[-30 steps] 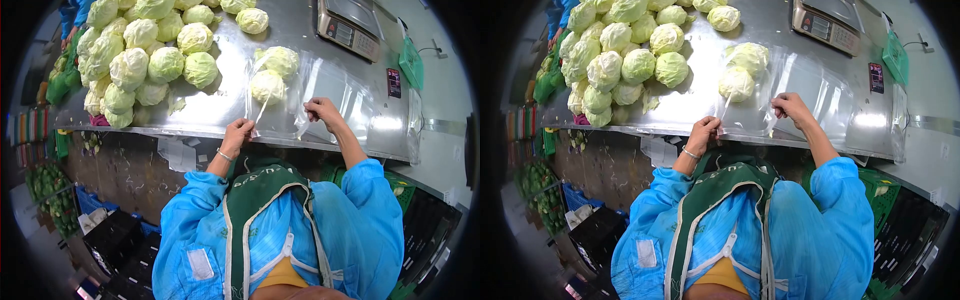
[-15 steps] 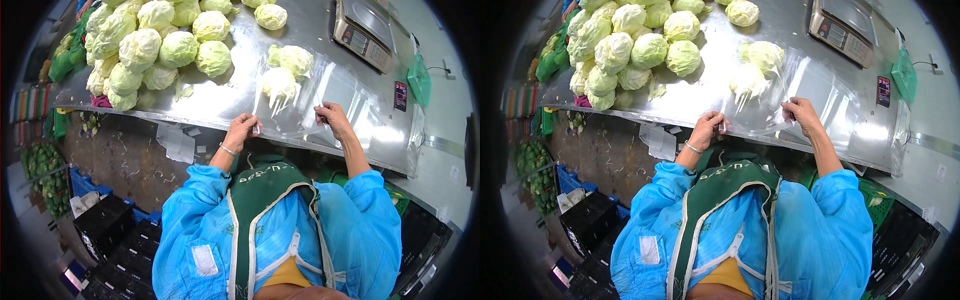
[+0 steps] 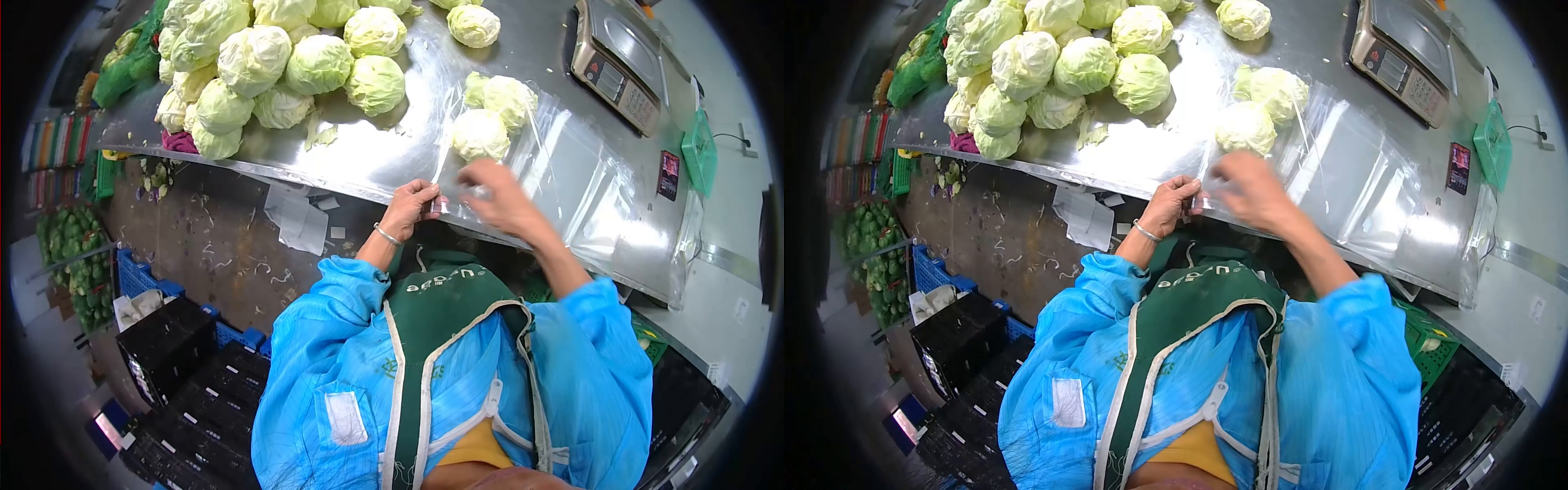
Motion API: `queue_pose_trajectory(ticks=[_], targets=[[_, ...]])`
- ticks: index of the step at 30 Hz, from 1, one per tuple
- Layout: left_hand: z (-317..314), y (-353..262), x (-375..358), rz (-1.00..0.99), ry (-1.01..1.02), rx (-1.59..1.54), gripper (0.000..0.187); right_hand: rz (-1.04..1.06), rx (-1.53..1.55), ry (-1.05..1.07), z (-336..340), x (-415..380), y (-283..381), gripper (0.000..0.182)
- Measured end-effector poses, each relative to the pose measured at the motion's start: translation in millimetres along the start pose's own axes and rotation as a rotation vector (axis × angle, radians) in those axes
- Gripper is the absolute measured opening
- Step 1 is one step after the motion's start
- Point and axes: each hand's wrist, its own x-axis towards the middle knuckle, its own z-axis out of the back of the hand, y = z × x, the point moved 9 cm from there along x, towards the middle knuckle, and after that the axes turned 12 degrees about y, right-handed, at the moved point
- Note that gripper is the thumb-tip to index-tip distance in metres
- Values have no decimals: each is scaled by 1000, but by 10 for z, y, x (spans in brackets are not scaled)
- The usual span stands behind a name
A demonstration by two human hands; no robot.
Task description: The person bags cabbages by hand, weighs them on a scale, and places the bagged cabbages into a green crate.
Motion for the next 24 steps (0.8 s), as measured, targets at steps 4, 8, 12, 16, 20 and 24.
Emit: queue_pose_trajectory(ticks=[4,8,12,16,20,24], targets=[[12,-50,-34,-8,-8,-31,12,-130,-195,198,-559,242,-294,18],[32,24,19,-8,-19,-61,11,-134,-288,264,-639,265,-300,10],[52,-90,18,-11,-25,137,10,-119,-252,334,-732,293,-339,6],[-52,-88,-36,22,-39,70,11,-101,-30,277,-483,-43,-156,13],[-7,-32,-29,61,-8,-27,14,-472,393,187,-10,-1330,-224,24],[-54,-19,-46,131,24,59,15,-877,900,-217,-91,-3565,-984,22]])
